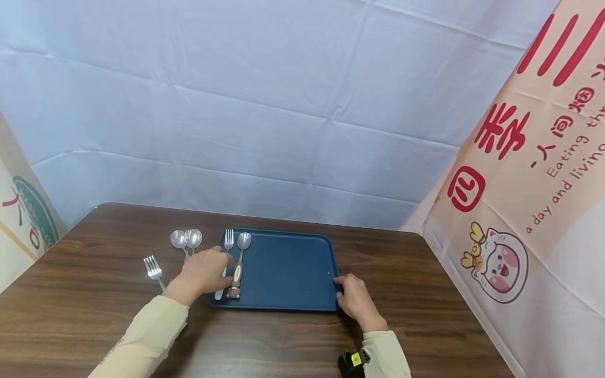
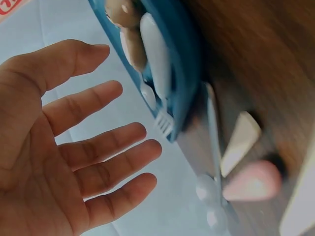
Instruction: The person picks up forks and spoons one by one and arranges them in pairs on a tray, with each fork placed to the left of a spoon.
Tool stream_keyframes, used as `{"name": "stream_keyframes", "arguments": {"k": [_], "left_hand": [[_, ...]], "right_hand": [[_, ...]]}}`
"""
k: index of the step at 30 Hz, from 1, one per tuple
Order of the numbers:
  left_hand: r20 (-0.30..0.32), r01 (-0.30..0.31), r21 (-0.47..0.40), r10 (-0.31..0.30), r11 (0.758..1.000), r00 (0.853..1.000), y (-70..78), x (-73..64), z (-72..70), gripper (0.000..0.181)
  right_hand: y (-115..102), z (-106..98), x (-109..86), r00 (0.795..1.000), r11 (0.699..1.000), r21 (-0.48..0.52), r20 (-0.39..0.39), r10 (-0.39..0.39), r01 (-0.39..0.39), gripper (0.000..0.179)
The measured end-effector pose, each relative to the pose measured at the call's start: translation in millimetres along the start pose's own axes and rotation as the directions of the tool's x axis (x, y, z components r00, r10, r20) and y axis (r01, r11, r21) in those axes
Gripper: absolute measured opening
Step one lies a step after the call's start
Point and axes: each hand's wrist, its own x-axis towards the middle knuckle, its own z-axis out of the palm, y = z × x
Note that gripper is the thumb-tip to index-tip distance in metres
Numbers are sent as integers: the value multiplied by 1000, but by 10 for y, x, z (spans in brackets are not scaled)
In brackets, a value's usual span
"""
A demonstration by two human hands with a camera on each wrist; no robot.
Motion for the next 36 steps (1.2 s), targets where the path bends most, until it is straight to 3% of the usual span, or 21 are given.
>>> {"name": "stream_keyframes", "arguments": {"k": [6, 15, 23, 36], "left_hand": [[-30, 8, 26, -7, 1000, 1000, -130, -93, 8, 31], [0, 44, 6, -44, 999, 999, -298, -231, 21, 30], [-39, 35, -38, -37, 999, 999, -429, -289, 95, 16], [-15, 114, -132, -117, 985, 993, -521, -353, 135, 13]], "right_hand": [[-4, -4, -10, 1000, 1000, 1, 3, -6, 6, 31], [8, -10, -22, 1000, 1000, 3, -4, -9, 9, 31], [24, -1, -19, 1000, 1000, -7, -10, -12, 12, 31], [-3, 2, -3, 999, 1000, -9, -15, -30, 30, 31]]}}
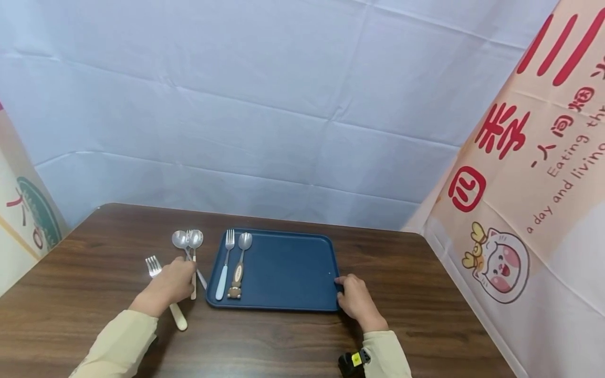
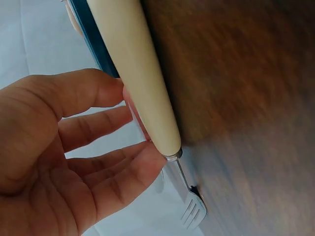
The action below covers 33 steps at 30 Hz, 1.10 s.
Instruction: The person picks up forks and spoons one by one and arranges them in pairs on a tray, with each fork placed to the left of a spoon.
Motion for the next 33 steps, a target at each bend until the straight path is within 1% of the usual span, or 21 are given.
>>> {"name": "stream_keyframes", "arguments": {"k": [6, 10, 13, 18, 22, 26, 33], "left_hand": [[3, 4, 5, -4, 1000, 1000, -51, 4, 10, 15], [1, -8, 13, 8, 1000, 1000, -71, 16, 11, 17], [0, -11, 9, 11, 1000, 1000, -74, 24, 3, 18], [8, 1, 0, -1, 1000, 1000, -65, 31, -22, 19], [-5, 2, -15, -3, 1000, 1000, -64, 26, -36, 19], [-10, 15, -22, -15, 1000, 1000, -82, 18, -36, 19], [28, 68, -24, -68, 997, 997, -124, 8, -38, 19]], "right_hand": [[-10, -9, 0, 1000, 1000, -2, 4, 3, -3, 31], [-10, -15, 1, 1000, 1000, -6, 2, 0, 0, 30], [-10, -14, -1, 1000, 1000, -7, -3, -4, 4, 30], [-4, -12, -5, 1000, 1000, -10, -10, -13, 12, 30], [1, -8, -4, 1000, 1000, -9, -10, -10, 10, 30], [4, -4, -2, 1000, 1000, -6, -7, -7, 7, 30], [14, -3, -6, 1000, 1000, -9, -10, -13, 13, 29]]}}
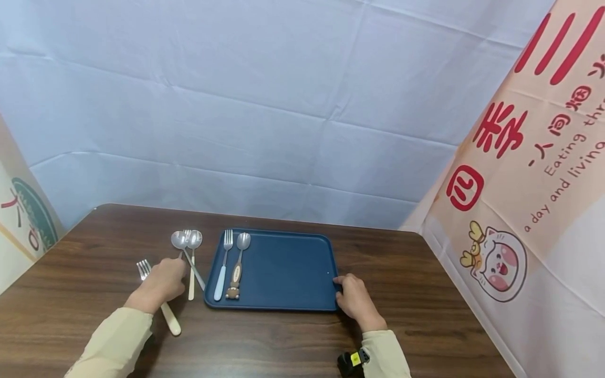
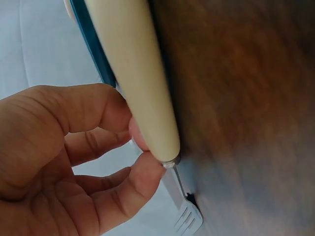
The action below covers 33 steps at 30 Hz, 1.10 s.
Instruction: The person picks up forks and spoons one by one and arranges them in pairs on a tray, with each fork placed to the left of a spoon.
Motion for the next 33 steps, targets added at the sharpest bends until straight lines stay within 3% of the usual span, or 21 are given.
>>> {"name": "stream_keyframes", "arguments": {"k": [10, 20, 28, 33], "left_hand": [[24, 64, -11, -64, 998, 998, -45, -30, -62, 8], [-9, 41, 14, -41, 999, 999, -133, -46, -162, 11], [17, 92, -2, -92, 996, 996, -156, -74, -271, 9], [16, 93, 0, -93, 996, 996, -175, -92, -331, 10]], "right_hand": [[1, 6, 2, 1000, 1000, 6, 8, 2, -2, 29], [-17, 6, 4, 1000, 1000, -1, 16, 21, -21, 30], [-21, 3, 0, 999, 1000, 4, 21, 27, -28, 30], [-25, -8, -4, 999, 1000, 5, 25, 29, -29, 30]]}}
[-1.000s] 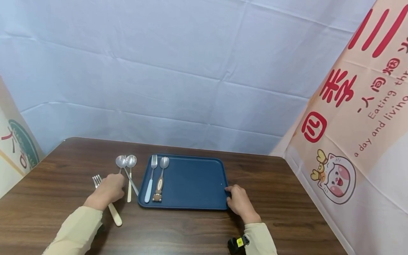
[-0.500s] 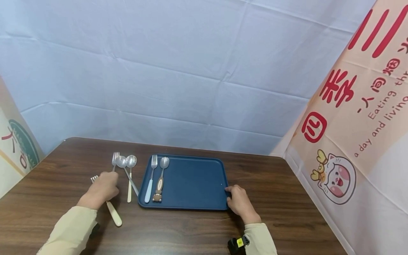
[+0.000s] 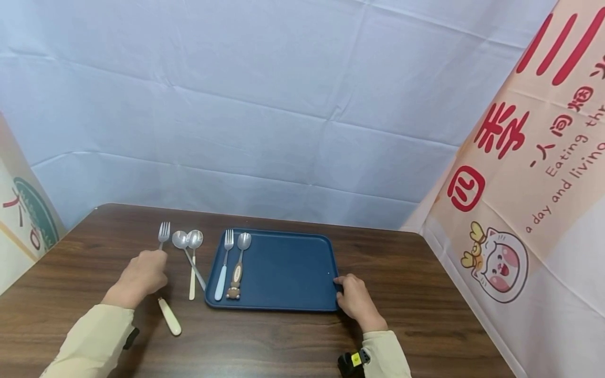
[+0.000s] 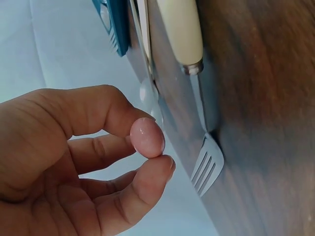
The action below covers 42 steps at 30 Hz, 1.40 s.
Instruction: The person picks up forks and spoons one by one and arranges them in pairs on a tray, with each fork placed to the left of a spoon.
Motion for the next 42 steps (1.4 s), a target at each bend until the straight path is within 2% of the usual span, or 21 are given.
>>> {"name": "stream_keyframes", "arguments": {"k": [10, 19, 27, 42], "left_hand": [[34, 19, -15, -19, 1000, 999, 19, -31, -76, 11], [52, 26, -48, -24, 999, 998, 49, -35, -72, 12], [54, 27, -31, -26, 999, 998, 58, -19, -57, 12], [9, -49, -40, 49, 998, 999, 180, 29, 69, 13]], "right_hand": [[-8, -2, 2, 1000, 1000, -1, 3, 9, -9, 31], [-3, 7, 0, 1000, 1000, -3, 0, 7, -7, 31], [1, 9, 2, 1000, 1000, 4, -8, -1, 1, 31], [0, 9, 6, 1000, 1000, 9, -1, 8, -8, 30]]}}
